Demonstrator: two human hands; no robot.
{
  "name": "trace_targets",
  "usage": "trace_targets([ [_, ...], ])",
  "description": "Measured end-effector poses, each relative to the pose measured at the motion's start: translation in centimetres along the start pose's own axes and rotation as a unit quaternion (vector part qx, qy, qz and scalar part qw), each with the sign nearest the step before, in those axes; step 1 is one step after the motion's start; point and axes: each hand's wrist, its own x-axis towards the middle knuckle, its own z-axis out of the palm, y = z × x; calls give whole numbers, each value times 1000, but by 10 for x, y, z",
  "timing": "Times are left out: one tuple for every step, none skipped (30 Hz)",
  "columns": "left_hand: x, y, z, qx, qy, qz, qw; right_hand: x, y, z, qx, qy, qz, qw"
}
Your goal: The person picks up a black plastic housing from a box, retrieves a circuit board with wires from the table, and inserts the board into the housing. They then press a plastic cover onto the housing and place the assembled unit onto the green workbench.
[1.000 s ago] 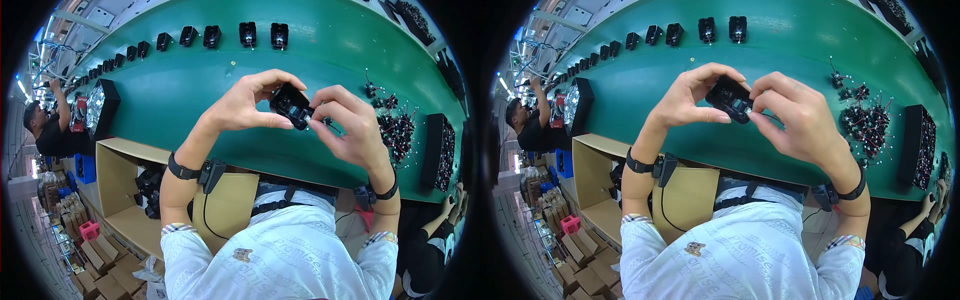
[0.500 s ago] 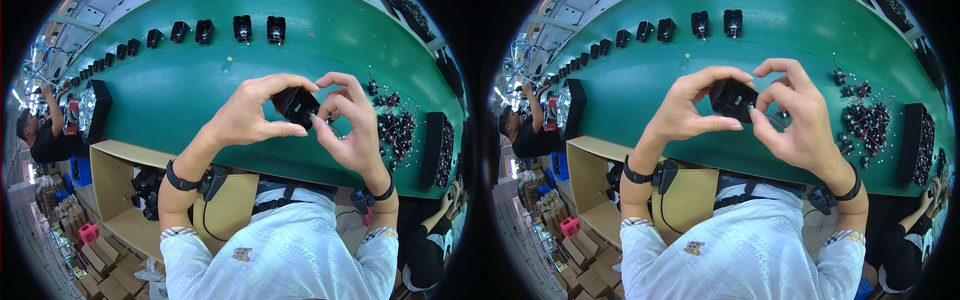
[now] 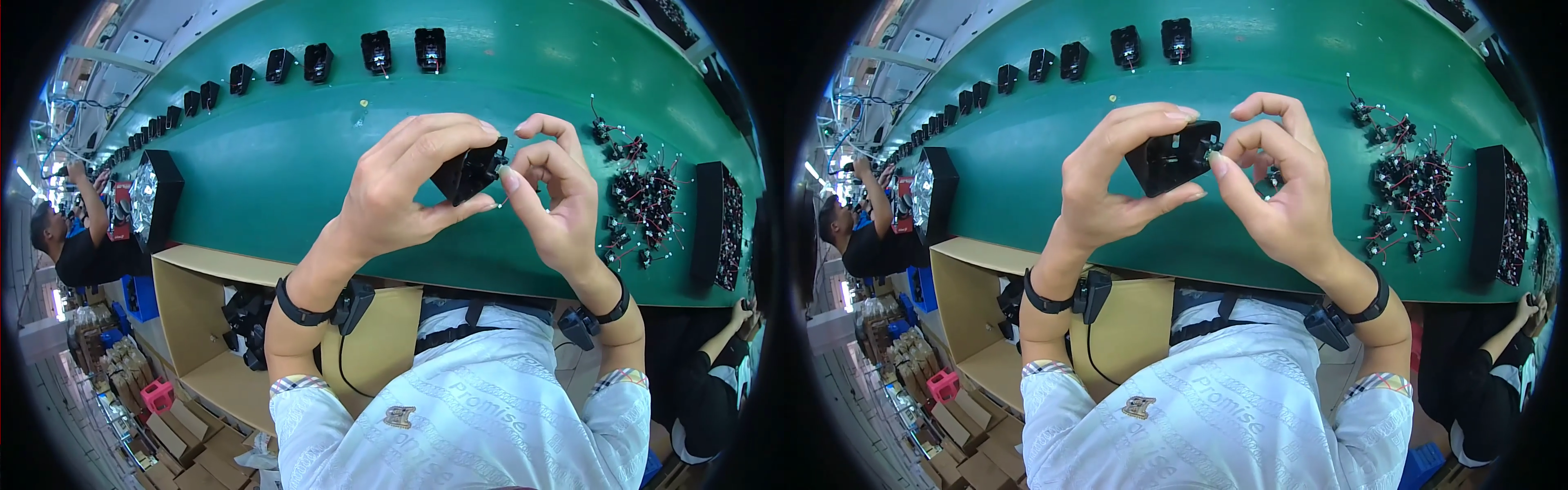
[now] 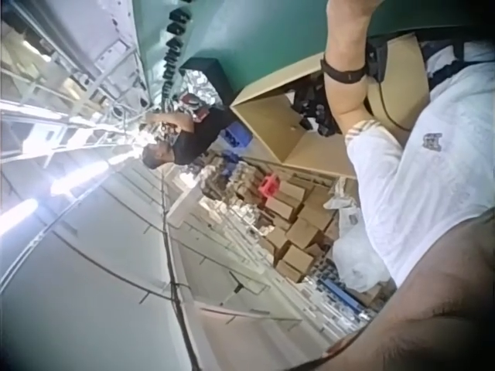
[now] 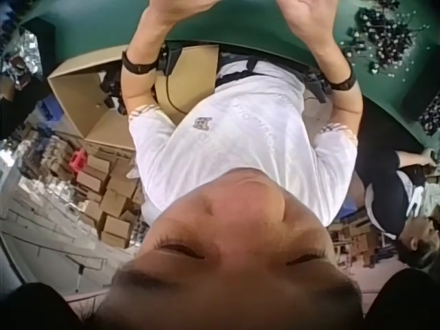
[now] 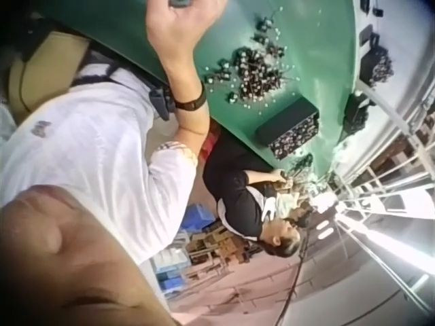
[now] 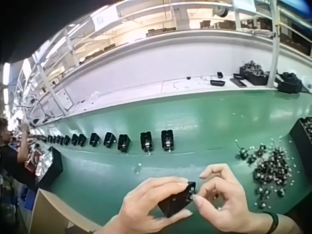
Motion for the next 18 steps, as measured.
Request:
trace_targets([
  [0,0,1,2,0,-4,1000,0,1,0,-24,6,-19,1000],
  [0,0,2,2,-1,-2,1000,2,2,1,-47,11,-39,998],
  [-1,0,4,-9,9,-18,1000,4,1,3,-70,27,-73,994],
  [-1,0,4,-20,19,-33,999,5,0,4,-93,43,-107,989],
  [-1,0,4,-20,20,-33,999,6,1,3,-94,43,-107,989],
  [-1,0,2,-14,11,-28,999,6,2,3,-99,34,-98,990],
  [-1,1,1,-7,3,-23,1000,6,2,3,-105,24,-89,990],
  [-1,0,2,-8,2,-21,1000,6,2,2,-106,26,-90,990],
  [0,0,3,1,1,-4,1000,6,2,1,-102,9,-81,991],
  [1,-1,3,9,-1,13,1000,7,2,-1,-98,-8,-73,992],
  [0,-1,3,10,-2,11,1000,8,1,-2,-96,-9,-72,993],
  [-1,-1,2,21,2,27,999,12,-2,-4,-85,-28,-54,995],
  [-2,-1,1,31,5,43,999,13,-4,-6,-75,-46,-36,995],
  [-1,0,2,31,4,44,999,16,-6,-9,-74,-45,-36,996],
  [-1,1,3,38,5,48,998,17,-8,-12,-89,-57,-44,993],
  [-1,2,3,46,6,52,998,18,-9,-13,-103,-69,-52,991],
  [-1,1,5,43,3,54,998,19,-9,-14,-103,-66,-50,991],
  [-1,1,6,54,8,63,996,21,-8,-16,-112,-76,-49,990],
])
